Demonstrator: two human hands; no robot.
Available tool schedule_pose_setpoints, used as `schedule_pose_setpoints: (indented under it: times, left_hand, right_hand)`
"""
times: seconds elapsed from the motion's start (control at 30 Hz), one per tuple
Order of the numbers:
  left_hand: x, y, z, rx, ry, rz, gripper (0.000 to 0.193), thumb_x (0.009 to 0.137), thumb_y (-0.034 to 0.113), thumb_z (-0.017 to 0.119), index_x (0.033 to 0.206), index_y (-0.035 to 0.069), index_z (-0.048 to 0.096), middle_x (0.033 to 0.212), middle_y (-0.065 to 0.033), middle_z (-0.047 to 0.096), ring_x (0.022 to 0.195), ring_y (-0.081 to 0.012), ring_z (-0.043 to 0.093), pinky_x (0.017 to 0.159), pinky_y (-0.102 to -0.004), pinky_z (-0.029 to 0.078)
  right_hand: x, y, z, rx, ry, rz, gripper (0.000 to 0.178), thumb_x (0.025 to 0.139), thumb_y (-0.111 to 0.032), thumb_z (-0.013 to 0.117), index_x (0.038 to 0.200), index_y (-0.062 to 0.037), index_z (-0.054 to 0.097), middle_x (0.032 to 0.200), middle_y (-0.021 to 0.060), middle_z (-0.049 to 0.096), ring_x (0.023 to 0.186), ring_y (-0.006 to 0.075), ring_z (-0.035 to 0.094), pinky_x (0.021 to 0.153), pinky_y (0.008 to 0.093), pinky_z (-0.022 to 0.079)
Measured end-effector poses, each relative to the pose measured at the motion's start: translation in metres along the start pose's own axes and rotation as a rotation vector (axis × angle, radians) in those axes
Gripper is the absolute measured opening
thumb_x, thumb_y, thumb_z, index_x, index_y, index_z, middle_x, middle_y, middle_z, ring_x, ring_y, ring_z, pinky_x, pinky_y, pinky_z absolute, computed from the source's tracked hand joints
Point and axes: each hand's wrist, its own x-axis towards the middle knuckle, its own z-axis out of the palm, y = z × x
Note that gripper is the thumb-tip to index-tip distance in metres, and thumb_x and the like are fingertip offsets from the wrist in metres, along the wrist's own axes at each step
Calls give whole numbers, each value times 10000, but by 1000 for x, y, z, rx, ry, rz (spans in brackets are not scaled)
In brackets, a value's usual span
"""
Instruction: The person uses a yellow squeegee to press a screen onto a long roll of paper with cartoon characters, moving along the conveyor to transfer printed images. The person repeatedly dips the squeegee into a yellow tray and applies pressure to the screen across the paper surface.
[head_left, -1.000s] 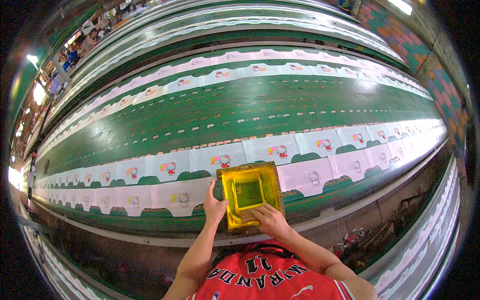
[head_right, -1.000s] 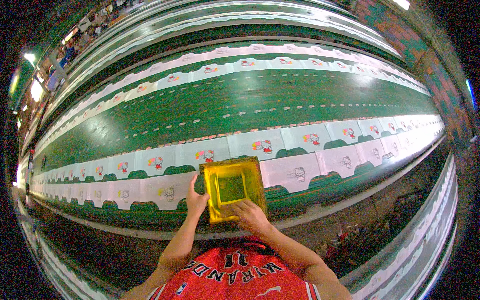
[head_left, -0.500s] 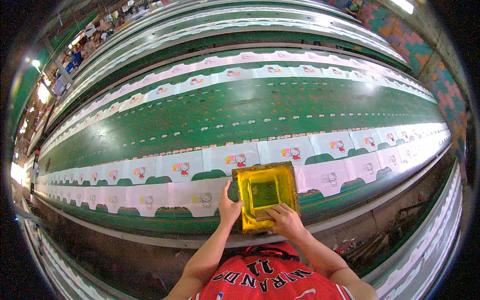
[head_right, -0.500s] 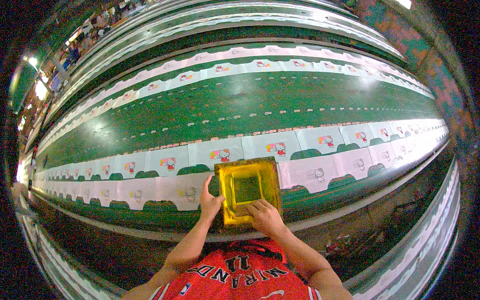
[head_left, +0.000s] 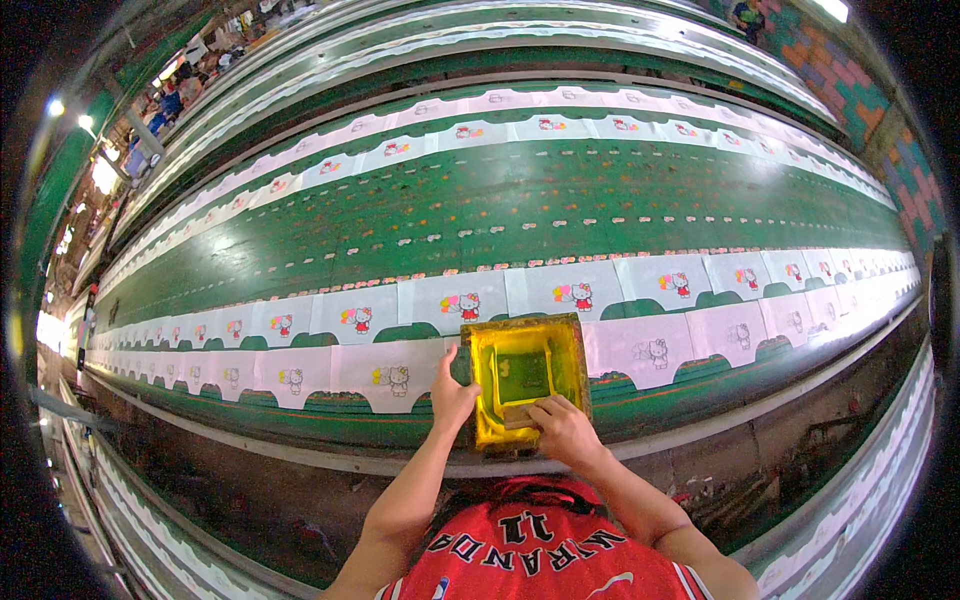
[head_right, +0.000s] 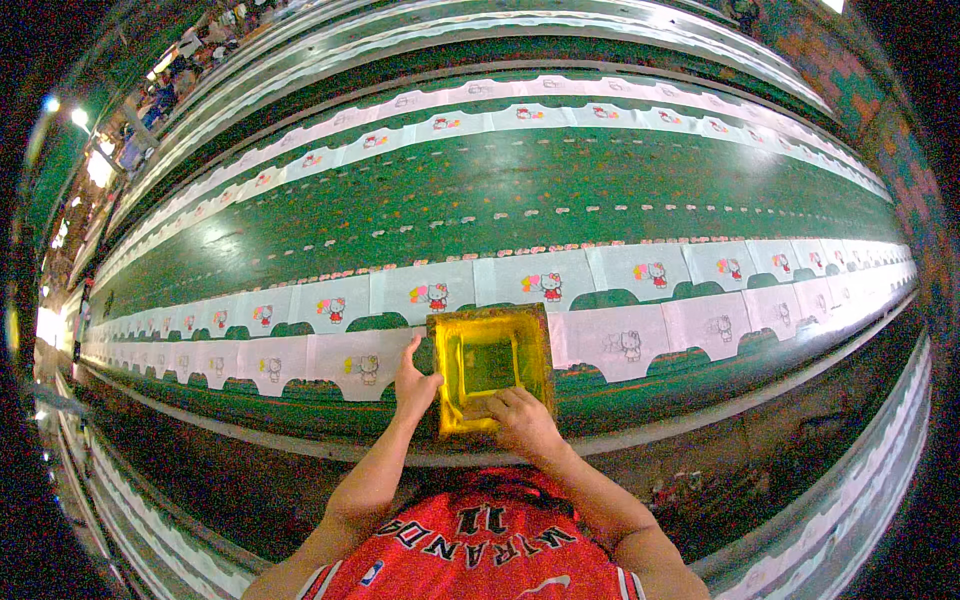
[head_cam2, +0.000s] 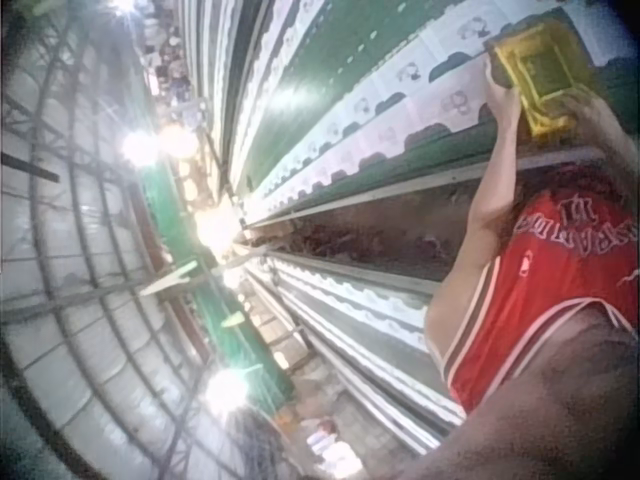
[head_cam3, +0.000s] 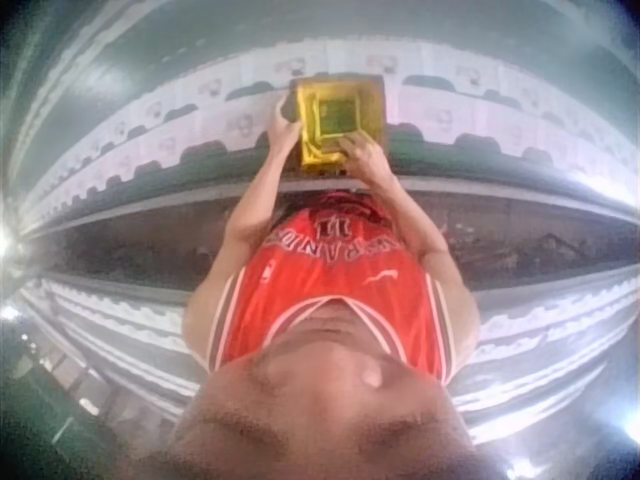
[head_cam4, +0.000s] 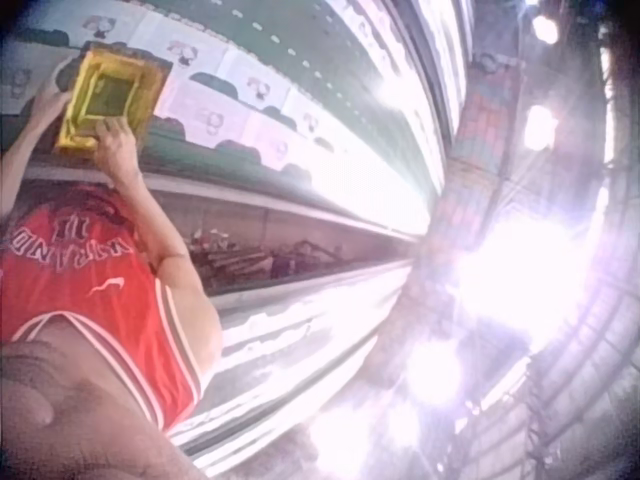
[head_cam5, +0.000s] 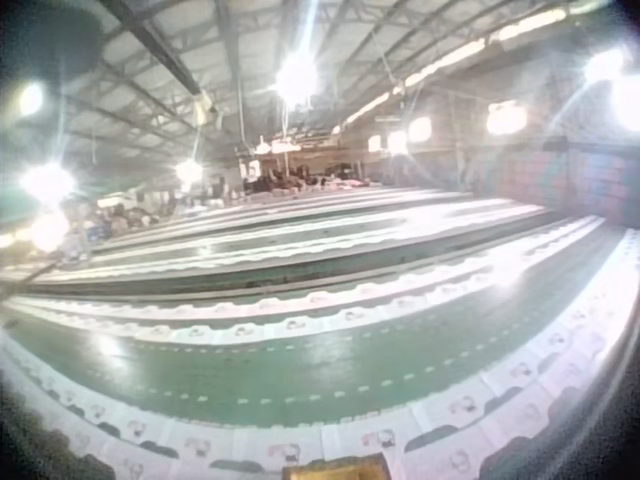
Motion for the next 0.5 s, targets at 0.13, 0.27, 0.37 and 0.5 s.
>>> schedule_pose_setpoints:
  times: [0.13, 0.27, 0.37, 0.5]
  left_hand:
    - [2, -12, 4, 87, 34, 82, 838, 722, 57, 713, 1513, 61, 440, 1439, -216, 572, 1324, -375, 556, 1092, -425, 444]
    - [7, -31, 13, 120, 63, 170, 828, 722, 58, 709, 1506, 57, 444, 1433, -232, 572, 1320, -407, 547, 1094, -451, 444]
    - [5, -26, 14, 142, 57, 164, 820, 724, 62, 712, 1500, 51, 447, 1439, -243, 564, 1315, -417, 546, 1096, -461, 442]
    - [4, -30, 13, 151, 70, 207, 833, 729, 72, 728, 1508, 46, 435, 1440, -256, 558, 1292, -419, 563, 1073, -470, 459]
  right_hand:
    - [-8, -14, -11, 22, 44, 23, 413, 684, 4, 659, 1097, -2, 682, 1076, 152, 693, 1008, 360, 656, 886, 446, 560]
    - [-23, -23, -10, -21, -13, 28, 460, 669, 3, 653, 1128, 8, 680, 1097, 155, 692, 1026, 359, 658, 902, 444, 559]
    - [-22, -12, 2, -61, 41, -38, 461, 664, 5, 647, 1124, 6, 677, 1104, 159, 688, 1029, 367, 657, 913, 446, 555]
    - [18, 31, 30, -110, 126, -91, 442, 675, 14, 651, 1116, -2, 672, 1116, 176, 683, 1038, 388, 651, 927, 458, 548]
